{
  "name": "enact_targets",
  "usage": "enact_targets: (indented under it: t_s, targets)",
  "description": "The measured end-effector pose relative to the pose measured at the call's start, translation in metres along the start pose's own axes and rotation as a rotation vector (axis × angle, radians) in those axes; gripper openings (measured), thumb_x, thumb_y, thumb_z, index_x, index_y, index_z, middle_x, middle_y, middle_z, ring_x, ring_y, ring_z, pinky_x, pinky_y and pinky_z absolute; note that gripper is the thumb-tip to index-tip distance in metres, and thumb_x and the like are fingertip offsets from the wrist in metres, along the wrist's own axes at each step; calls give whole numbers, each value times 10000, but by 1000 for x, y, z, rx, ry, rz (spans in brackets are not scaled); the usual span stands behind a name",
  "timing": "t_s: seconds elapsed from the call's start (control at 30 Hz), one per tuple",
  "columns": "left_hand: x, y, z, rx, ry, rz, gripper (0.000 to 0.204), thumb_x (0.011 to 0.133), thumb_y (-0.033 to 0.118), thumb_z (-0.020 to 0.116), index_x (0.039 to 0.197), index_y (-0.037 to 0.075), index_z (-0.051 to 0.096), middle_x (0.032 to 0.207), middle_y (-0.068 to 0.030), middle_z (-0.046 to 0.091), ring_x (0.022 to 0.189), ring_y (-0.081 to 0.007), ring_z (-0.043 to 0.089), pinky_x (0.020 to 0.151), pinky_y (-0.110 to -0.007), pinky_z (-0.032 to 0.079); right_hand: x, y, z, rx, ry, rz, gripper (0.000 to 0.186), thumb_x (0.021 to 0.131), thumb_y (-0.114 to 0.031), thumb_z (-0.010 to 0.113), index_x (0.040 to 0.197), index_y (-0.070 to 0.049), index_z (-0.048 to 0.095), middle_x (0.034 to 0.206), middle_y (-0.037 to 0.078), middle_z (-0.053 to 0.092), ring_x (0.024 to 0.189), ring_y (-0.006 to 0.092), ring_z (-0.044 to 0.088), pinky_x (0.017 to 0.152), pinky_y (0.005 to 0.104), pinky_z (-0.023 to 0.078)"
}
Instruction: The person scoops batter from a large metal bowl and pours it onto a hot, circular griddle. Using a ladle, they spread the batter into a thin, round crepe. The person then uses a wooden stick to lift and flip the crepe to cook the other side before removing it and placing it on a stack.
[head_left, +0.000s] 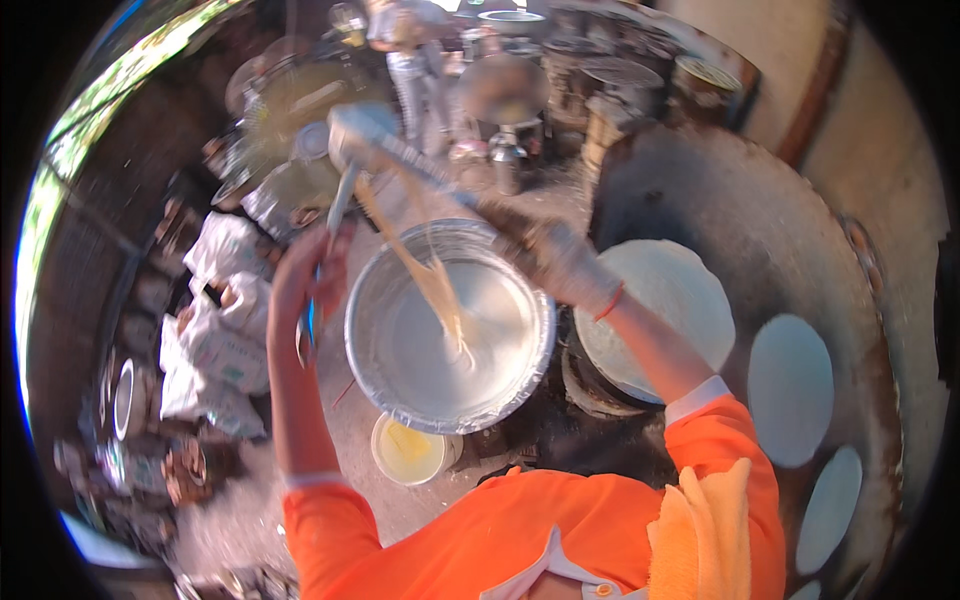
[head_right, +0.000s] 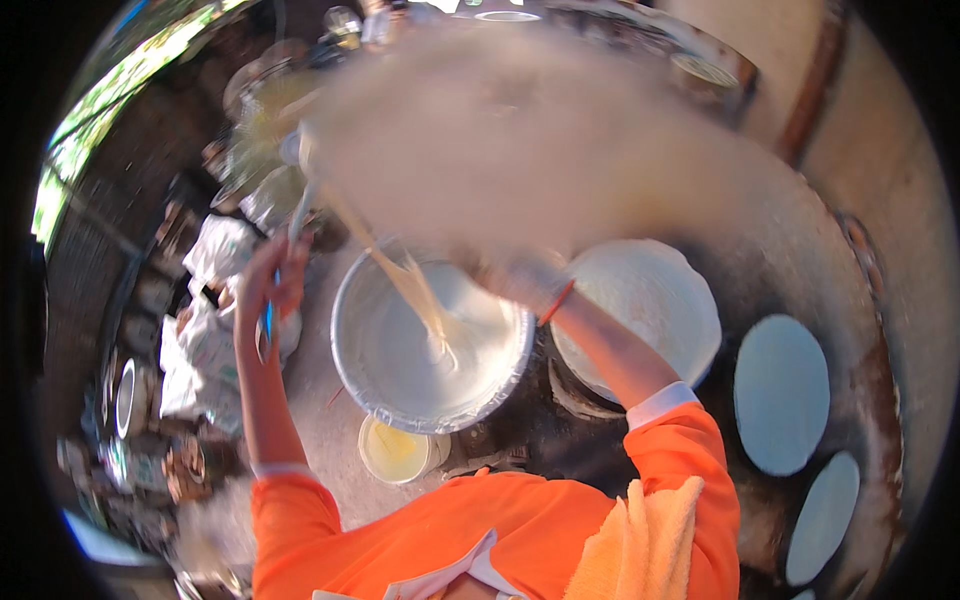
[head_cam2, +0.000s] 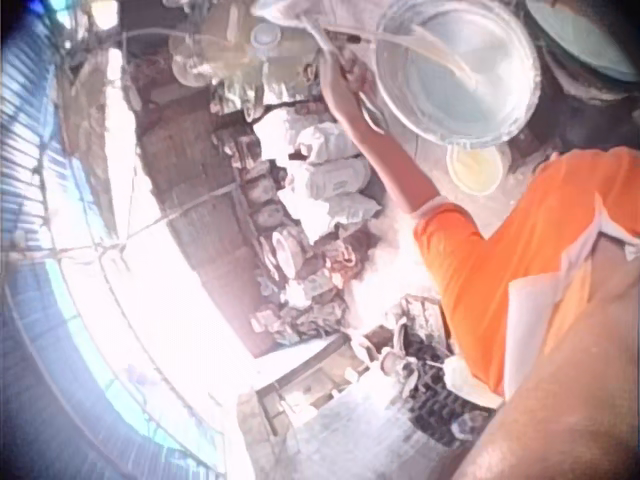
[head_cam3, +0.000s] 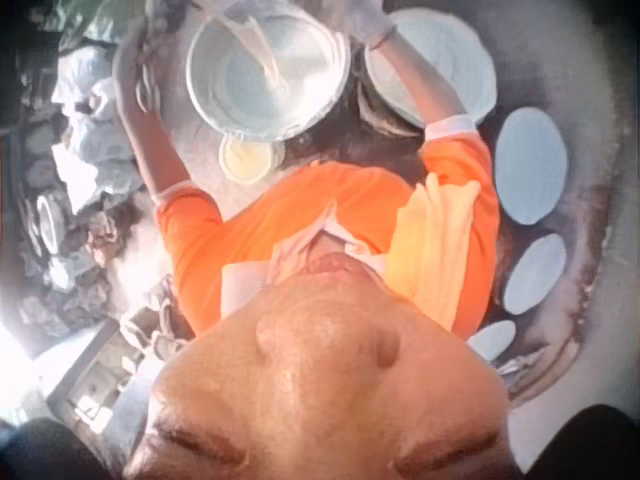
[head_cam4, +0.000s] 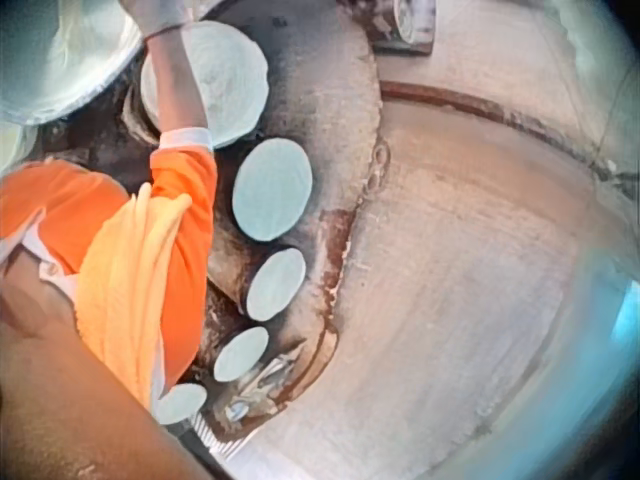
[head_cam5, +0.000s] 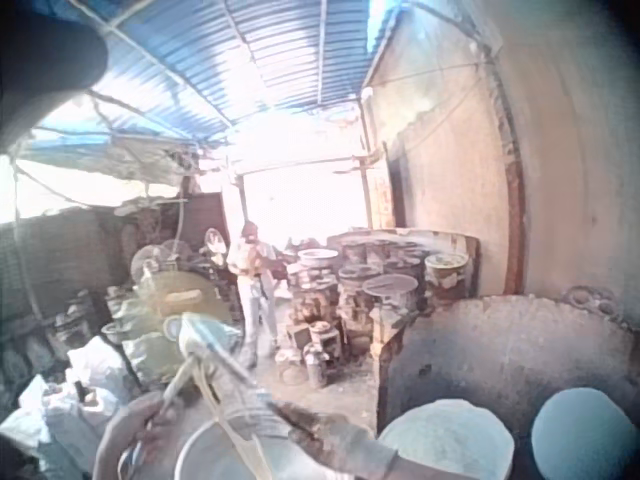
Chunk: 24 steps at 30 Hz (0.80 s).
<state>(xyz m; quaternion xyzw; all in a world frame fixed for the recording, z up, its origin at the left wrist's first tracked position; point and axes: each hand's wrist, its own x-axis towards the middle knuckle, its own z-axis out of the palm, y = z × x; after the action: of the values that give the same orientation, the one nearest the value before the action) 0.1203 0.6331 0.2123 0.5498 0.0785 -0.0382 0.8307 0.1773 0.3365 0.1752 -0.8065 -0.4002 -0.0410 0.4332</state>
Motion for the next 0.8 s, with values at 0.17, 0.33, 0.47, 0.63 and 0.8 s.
enact_targets:
  t_s: [0.17, 0.33, 0.47, 0.63, 0.8]
  targets:
    - [-10, 64, 56, 236, 129, 204, 216, 935, 257, 433, 1014, 56, 443, 659, 1, 425, 377, -49, 341, 313, -214, 304, 27, 38, 3, -301, 289, -178, 370, 864, -173, 548, 1208, -42, 508, 1146, 144, 575, 1049, 208, 556, 856, 307, 432]
    - [18, -80, -11, 297, 212, 106, 185, 932, 220, 427, 1028, 64, 405, 647, -20, 410, 402, -86, 326, 353, -229, 305, -43, 59, 68, -1, 112, 93, 434, 851, -206, 553, 1237, -22, 480, 1215, 142, 534, 1128, 211, 505, 948, 298, 371]
    - [19, -183, -98, -258, 137, -327, 211, 947, 232, 404, 1033, 40, 418, 624, 3, 379, 370, -57, 325, 319, -224, 291, -85, 69, 130, 200, -39, 399, 452, 854, -229, 548, 1255, -39, 463, 1247, 143, 509, 1159, 219, 479, 967, 293, 350]
    - [-13, -203, -149, -401, -18, -258, 300, 960, 251, 371, 1136, 15, 434, 634, 18, 375, 343, -34, 316, 292, -207, 276, -91, 44, 147, 131, -116, 232, 420, 892, -163, 447, 1309, -134, 403, 1273, 129, 474, 1113, 284, 505, 939, 345, 406]
    - [3, -194, -171, -574, 171, -337, 275, 961, 240, 364, 1090, 12, 446, 645, 0, 381, 342, -44, 287, 303, -212, 280, -102, 64, 190, 43, -290, 298, 421, 897, -221, 415, 1305, -118, 403, 1269, 151, 462, 1125, 326, 478, 941, 372, 403]
